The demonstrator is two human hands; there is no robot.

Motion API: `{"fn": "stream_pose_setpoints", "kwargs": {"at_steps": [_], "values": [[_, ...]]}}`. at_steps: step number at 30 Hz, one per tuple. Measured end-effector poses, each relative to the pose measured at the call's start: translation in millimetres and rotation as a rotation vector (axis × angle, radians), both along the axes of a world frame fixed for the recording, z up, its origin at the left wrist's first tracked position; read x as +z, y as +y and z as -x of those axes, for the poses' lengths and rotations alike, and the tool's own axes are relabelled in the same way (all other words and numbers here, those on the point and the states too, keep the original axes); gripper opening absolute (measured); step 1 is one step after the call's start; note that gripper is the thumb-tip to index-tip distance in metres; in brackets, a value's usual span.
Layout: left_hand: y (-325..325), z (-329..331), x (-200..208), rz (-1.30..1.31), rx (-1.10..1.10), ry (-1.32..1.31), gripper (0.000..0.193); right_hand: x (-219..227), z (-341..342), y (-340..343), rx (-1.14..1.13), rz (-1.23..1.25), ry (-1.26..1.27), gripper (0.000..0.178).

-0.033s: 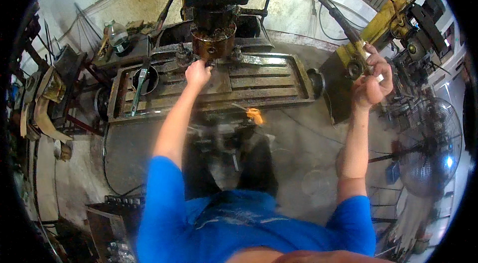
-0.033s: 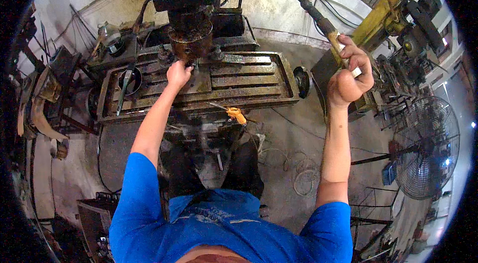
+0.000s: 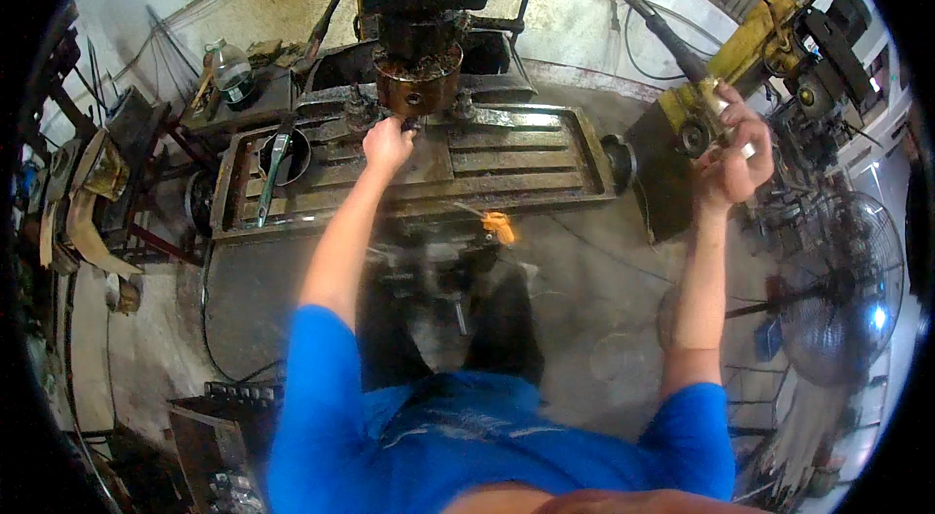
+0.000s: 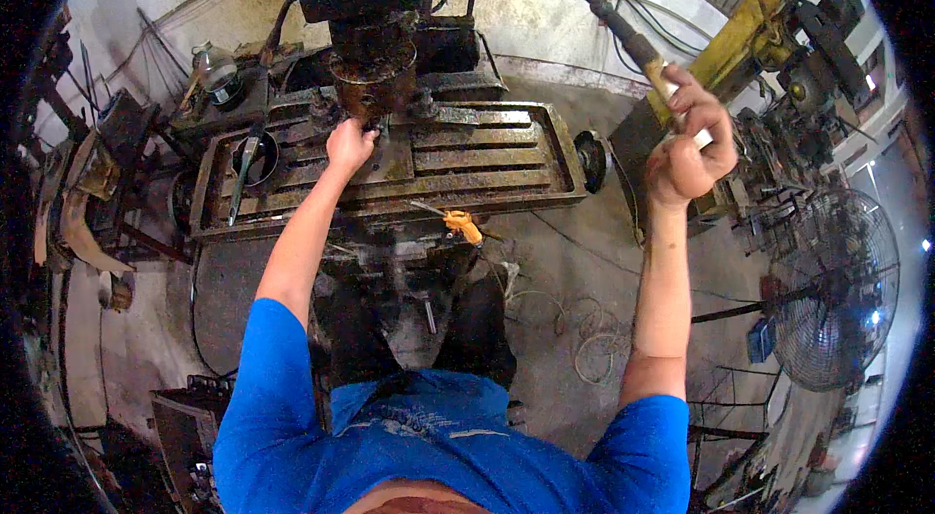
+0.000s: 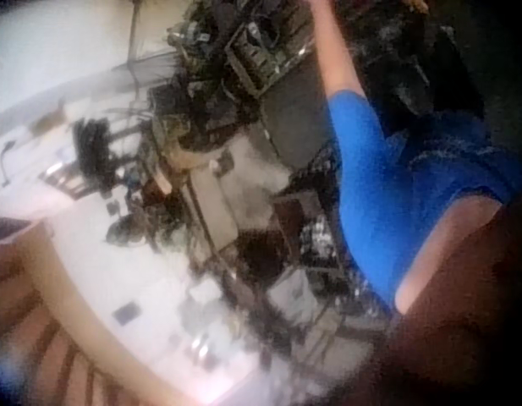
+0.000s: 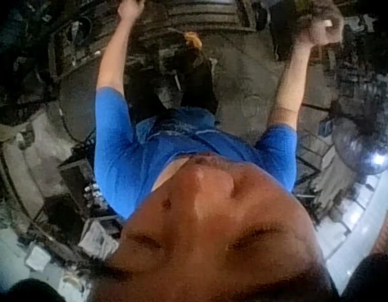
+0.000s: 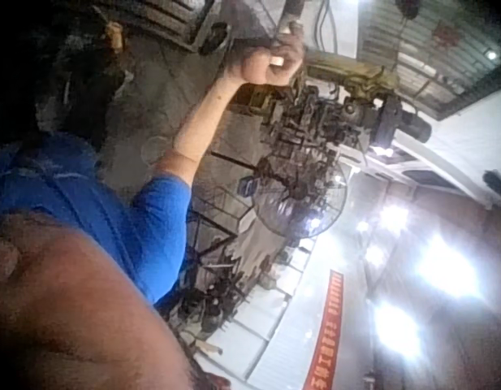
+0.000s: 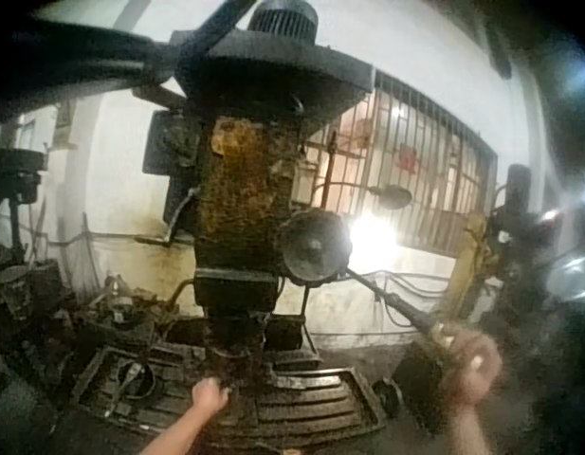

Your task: The person operates a drill press in a workshop, repeatedly picking up small metal pieces from a nearby bin, positioning them under the drill bit, and drilling holes. After drilling, the person places the finished pieces into a separate bin.

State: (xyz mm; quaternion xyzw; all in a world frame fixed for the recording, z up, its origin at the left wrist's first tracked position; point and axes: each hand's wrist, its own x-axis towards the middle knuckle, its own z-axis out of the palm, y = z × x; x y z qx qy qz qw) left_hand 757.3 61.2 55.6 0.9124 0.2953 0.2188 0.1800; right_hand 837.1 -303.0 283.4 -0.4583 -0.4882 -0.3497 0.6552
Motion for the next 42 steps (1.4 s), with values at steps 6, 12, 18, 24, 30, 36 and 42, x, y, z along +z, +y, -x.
{"fn": "stream_pose_setpoints", "kwargs": {"at_steps": [6,12,18,24,30,36,42], "values": [[-1.8,1.1,-1.0,0.009,-0.008,-0.014,0.029,-10.4,9.0,0.7,-0.008,-0.035,0.047,0.011],[3.2,3.4,-1.3,0.084,0.005,-0.056,0.034,-4.7,11.5,2.8,0.073,-0.038,0.055,0.013],[24.1,53.9,-2.7,0.379,-0.271,-0.155,0.046,-8.3,7.9,5.5,0.163,-0.067,0.084,0.013],[5.3,212.3,42.9,0.500,-0.330,-0.153,0.041,-15.1,10.7,4.9,0.155,-0.095,0.134,0.013],[17.0,422.0,44.0,0.558,0.156,0.021,0.037,-20.4,9.1,1.4,0.160,-0.068,0.096,0.008],[27.9,641.0,-38.7,0.275,0.666,0.097,0.034,-39.3,11.4,5.6,0.139,-0.114,0.160,0.007],[-6.9,715.4,-81.7,0.368,0.902,0.125,0.045,-49.9,9.6,7.5,0.193,-0.115,0.164,0.008]]}}
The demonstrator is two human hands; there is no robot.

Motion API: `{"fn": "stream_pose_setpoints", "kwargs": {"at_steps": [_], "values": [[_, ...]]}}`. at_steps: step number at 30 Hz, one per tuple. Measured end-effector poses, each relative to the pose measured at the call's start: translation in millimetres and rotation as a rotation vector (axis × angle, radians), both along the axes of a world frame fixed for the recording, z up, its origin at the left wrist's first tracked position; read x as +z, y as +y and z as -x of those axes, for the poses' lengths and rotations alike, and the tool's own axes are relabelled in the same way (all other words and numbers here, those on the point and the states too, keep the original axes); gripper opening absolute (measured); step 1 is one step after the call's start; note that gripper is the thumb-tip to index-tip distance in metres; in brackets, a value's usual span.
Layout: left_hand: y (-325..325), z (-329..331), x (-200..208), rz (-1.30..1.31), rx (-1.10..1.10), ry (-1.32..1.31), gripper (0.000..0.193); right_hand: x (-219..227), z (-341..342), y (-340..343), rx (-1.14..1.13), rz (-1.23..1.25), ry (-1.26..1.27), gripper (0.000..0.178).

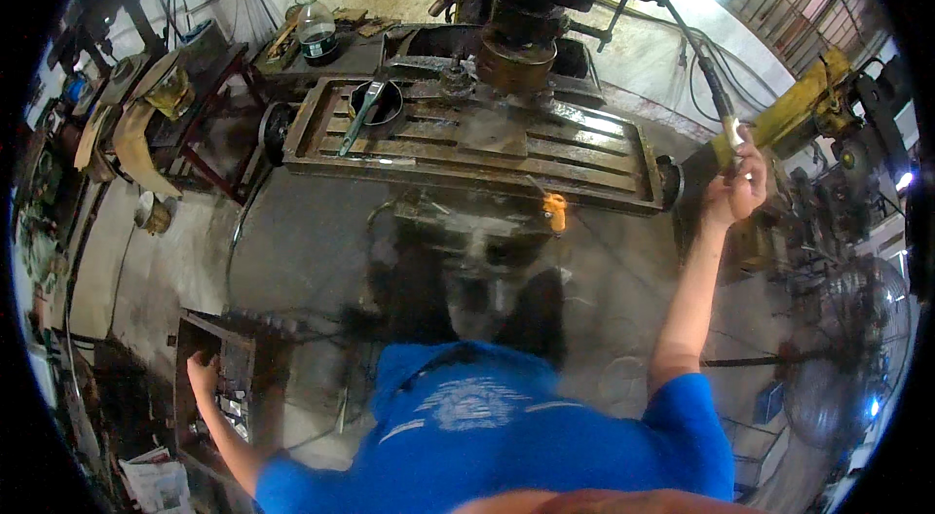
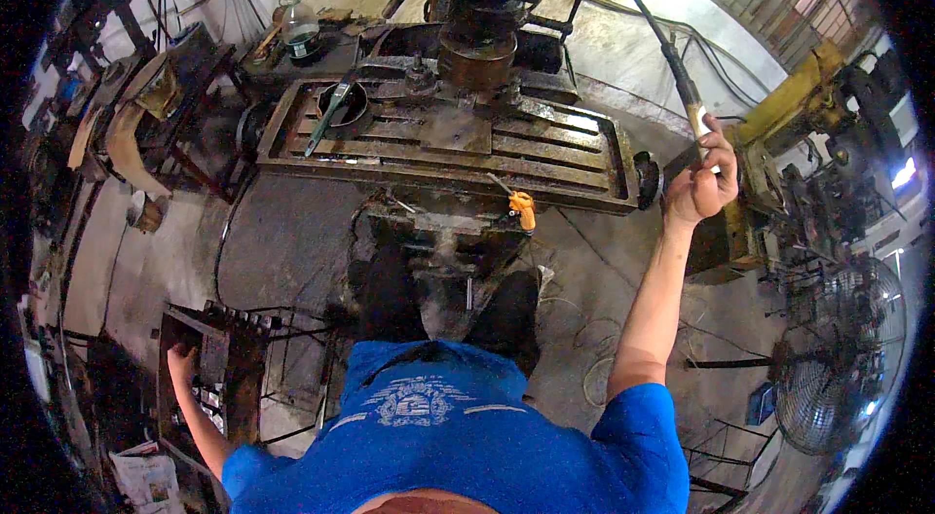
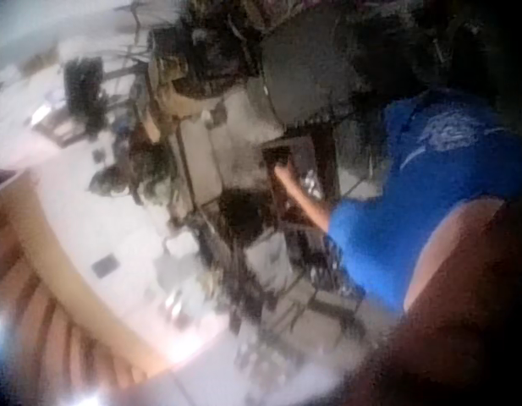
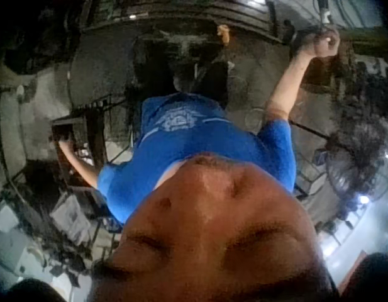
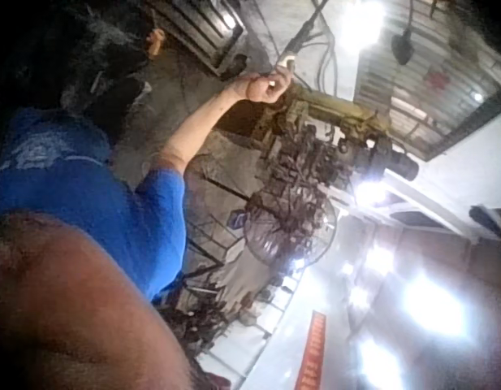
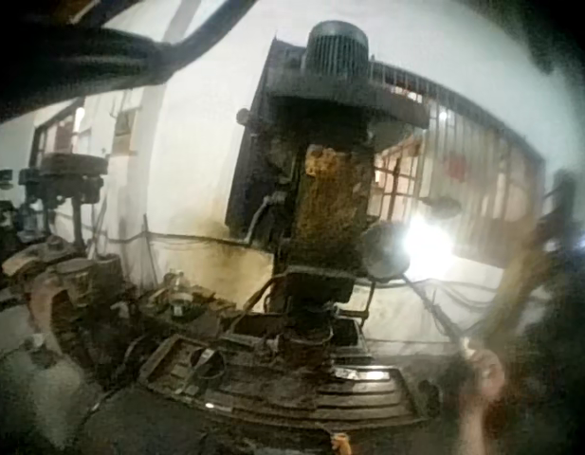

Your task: The person operates a drill press in a workshop, repeatedly picking up small metal pieces from a nearby bin, positioning them under the drill bit, and drilling holes. After drilling, the person places the finished pieces into a separate bin.

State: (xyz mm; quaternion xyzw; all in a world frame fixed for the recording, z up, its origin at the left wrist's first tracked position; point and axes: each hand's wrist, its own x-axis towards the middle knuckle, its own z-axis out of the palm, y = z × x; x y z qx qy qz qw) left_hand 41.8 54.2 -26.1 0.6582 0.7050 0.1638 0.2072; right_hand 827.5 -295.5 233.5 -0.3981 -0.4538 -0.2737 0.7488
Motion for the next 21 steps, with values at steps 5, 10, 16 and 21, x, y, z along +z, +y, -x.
{"fn": "stream_pose_setpoints", "kwargs": {"at_steps": [5,10,16,21], "values": [[-2.6,-0.5,-23.8,0.046,0.063,-0.154,0.039,-12.2,-5.4,-5.3,0.007,0.014,-0.022,0.009],[-5.1,22.1,-60.6,0.196,0.113,-0.173,0.036,-18.5,-7.4,6.3,0.067,0.017,-0.007,0.009],[-12.1,-52.6,-21.8,0.470,-0.041,-0.263,0.029,-4.2,10.2,-5.7,-0.032,0.033,0.022,0.006],[1.7,-41.0,-63.7,0.518,-0.236,-0.168,0.031,1.4,-4.3,-5.0,-0.046,0.048,-0.071,0.012]]}}
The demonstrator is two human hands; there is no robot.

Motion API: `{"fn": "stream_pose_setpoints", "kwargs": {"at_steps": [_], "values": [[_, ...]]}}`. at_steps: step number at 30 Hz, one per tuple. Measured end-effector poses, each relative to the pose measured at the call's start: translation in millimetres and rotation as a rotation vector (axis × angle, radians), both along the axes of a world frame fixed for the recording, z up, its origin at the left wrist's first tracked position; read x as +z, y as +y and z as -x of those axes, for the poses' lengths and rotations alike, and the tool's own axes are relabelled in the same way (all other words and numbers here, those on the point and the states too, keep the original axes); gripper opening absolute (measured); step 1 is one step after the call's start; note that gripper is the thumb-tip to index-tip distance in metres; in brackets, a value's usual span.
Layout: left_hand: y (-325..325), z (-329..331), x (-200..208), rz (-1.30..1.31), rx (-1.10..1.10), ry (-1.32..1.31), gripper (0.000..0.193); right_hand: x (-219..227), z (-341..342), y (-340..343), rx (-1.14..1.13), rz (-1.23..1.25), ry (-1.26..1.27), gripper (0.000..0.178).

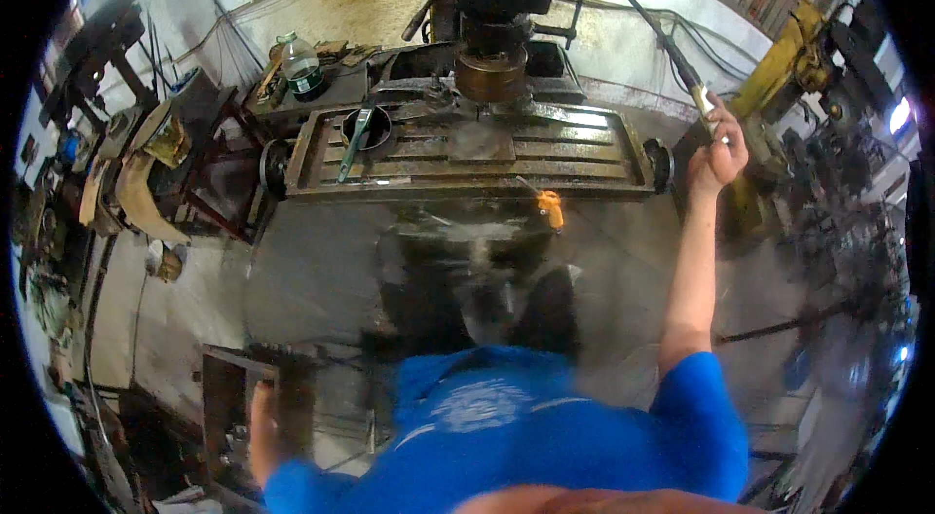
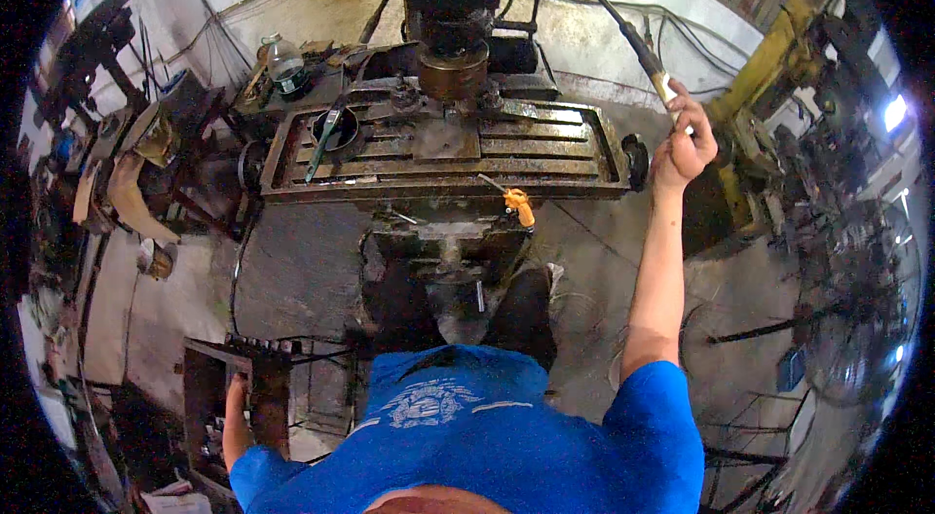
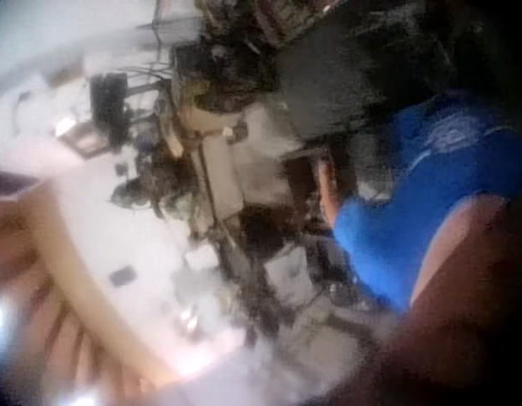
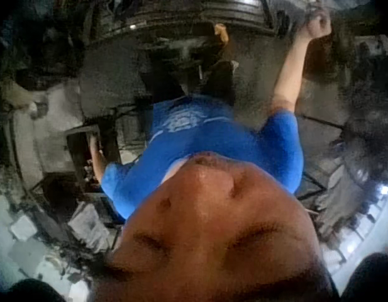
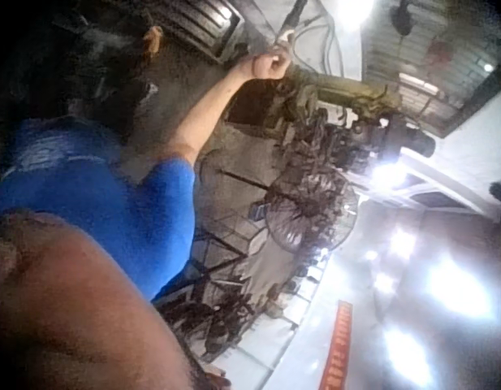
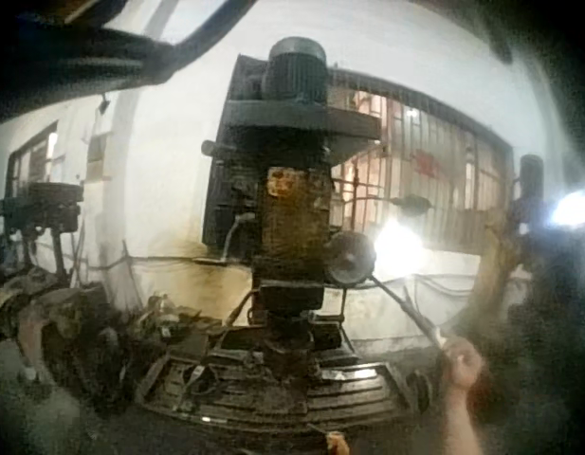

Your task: The person operates a drill press in a workshop, repeatedly picking up small metal pieces from a nearby bin, positioning them under the drill bit, and drilling holes. After drilling, the person places the finished pieces into a separate bin.

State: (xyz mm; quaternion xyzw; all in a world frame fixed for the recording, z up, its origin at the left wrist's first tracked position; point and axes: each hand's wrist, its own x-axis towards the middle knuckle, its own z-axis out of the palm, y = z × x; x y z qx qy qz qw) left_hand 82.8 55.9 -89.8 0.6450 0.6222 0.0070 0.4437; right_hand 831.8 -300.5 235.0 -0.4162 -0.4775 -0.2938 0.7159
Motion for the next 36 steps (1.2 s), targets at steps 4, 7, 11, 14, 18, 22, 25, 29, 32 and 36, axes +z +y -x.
{"fn": "stream_pose_setpoints", "kwargs": {"at_steps": [4,7,11,14,18,22,25,29,32,36], "values": [[18.4,20.4,-29.6,-0.096,-0.075,0.030,0.032,4.9,-5.0,-2.3,0.062,0.026,0.018,0.017],[39.3,25.2,-46.0,-0.173,-0.139,0.050,0.033,15.2,8.0,-6.9,0.021,0.011,0.015,0.004],[46.4,34.5,-63.5,-0.237,-0.167,0.013,0.035,25.6,12.0,-5.0,-0.043,0.052,-0.031,0.004],[46.2,41.3,-67.4,-0.275,-0.189,-0.064,0.036,34.3,15.5,-2.7,-0.010,0.048,-0.016,0.003],[48.1,58.1,-89.2,-0.296,-0.216,0.042,0.035,38.5,3.8,-8.6,0.027,0.048,-0.046,0.007],[48.7,53.5,-110.0,-0.276,-0.213,0.159,0.036,52.6,7.7,-6.8,-0.063,0.060,-0.027,0.010],[47.9,54.9,-99.7,-0.285,-0.177,0.053,0.039,62.5,5.7,-4.3,-0.083,0.074,-0.035,0.012],[57.3,96.7,-70.0,-0.295,-0.006,-0.227,0.043,74.9,-13.7,-7.1,-0.107,0.102,-0.087,0.014],[28.4,53.7,-1.3,-0.152,0.515,-0.599,0.040,115.8,-2.2,-17.1,-0.115,0.209,-0.235,0.013],[-16.5,-3.9,122.3,-0.112,0.925,-1.151,0.032,160.5,-67.2,-29.4,0.050,0.249,-0.291,0.021]]}}
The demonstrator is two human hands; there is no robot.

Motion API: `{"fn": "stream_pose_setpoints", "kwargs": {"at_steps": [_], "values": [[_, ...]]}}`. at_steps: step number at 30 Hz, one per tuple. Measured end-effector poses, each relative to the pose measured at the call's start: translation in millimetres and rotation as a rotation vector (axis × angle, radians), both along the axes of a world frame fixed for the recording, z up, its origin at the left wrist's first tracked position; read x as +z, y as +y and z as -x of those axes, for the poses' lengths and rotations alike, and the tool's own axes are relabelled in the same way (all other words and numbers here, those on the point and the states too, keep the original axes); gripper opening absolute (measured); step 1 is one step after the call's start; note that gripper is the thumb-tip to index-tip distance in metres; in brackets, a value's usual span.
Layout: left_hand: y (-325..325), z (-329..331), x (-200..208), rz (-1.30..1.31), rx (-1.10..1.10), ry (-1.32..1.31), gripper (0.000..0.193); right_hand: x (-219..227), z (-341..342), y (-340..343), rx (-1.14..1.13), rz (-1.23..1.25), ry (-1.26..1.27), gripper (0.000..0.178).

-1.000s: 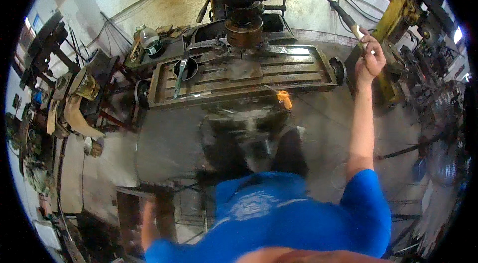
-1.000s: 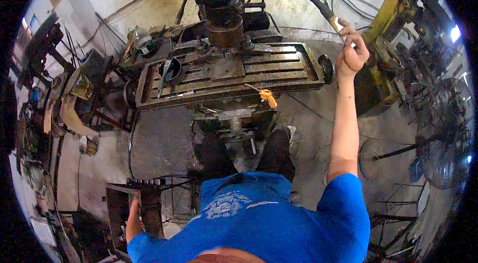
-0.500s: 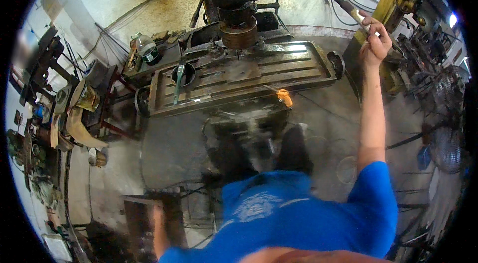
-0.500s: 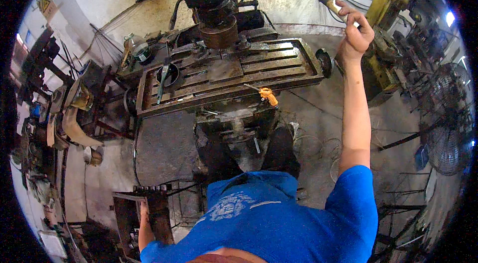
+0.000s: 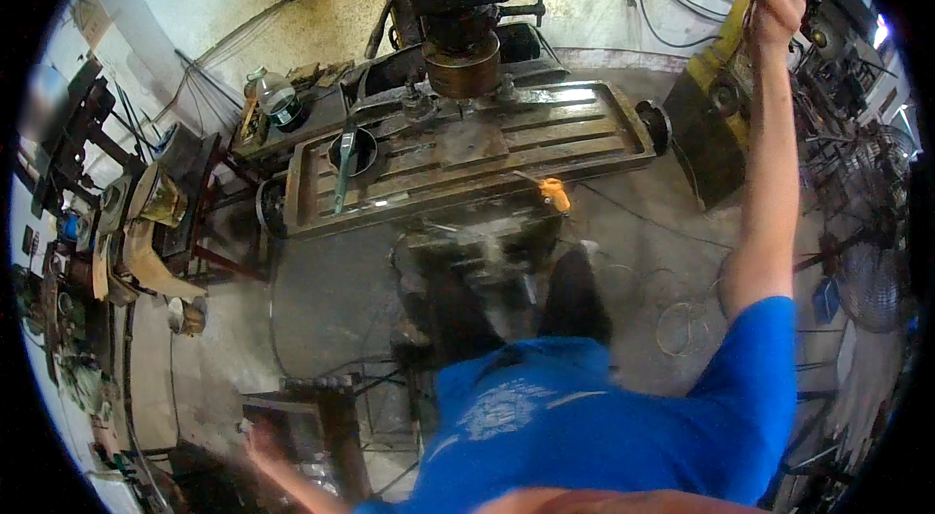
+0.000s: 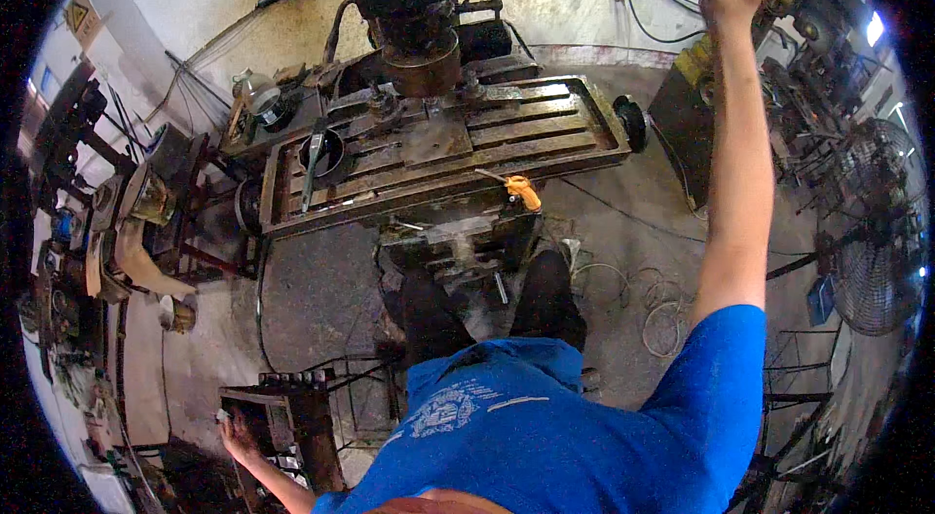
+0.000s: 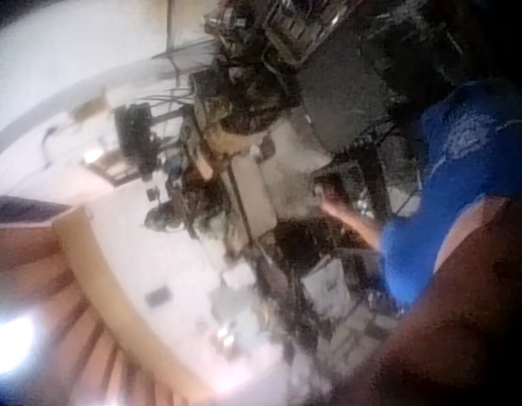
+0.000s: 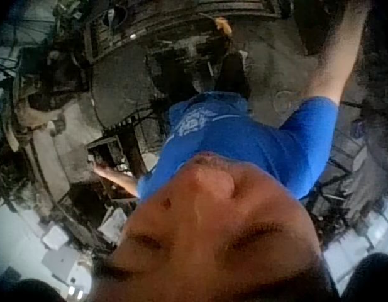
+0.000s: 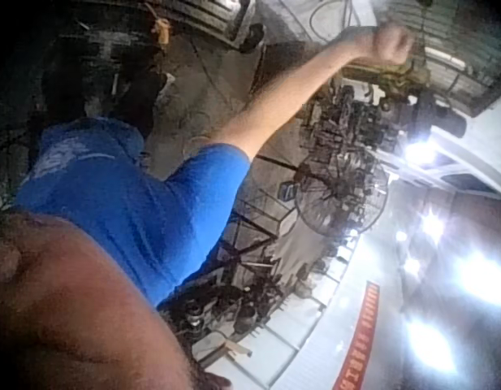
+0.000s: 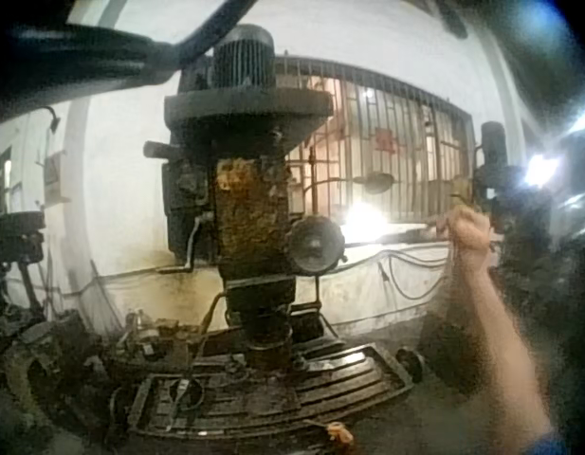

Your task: The person operates a drill press in a workshop, repeatedly picking up small metal pieces from a nearby bin, positioning them under the drill bit, and drilling holes. After drilling, the person places the finished pieces into a separate bin.

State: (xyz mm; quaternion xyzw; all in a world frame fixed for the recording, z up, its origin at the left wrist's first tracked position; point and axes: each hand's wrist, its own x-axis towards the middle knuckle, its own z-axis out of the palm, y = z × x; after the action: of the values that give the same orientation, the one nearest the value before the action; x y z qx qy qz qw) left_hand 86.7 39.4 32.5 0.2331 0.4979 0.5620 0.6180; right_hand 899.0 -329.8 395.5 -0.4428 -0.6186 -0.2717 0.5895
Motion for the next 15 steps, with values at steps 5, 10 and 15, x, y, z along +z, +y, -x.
{"fn": "stream_pose_setpoints", "kwargs": {"at_steps": [5,10,15], "values": [[65.0,-3.6,-9.5,-0.513,-0.319,0.499,0.035,51.1,77.0,40.5,-0.224,0.030,0.279,0.013],[91.1,-135.8,31.4,-0.399,-0.404,-0.095,0.043,20.8,48.4,10.8,-0.462,-0.041,0.123,0.033],[43.0,-264.1,69.2,-0.450,-0.629,0.080,0.048,-147.8,58.1,-5.2,-0.343,0.150,0.354,0.023]]}}
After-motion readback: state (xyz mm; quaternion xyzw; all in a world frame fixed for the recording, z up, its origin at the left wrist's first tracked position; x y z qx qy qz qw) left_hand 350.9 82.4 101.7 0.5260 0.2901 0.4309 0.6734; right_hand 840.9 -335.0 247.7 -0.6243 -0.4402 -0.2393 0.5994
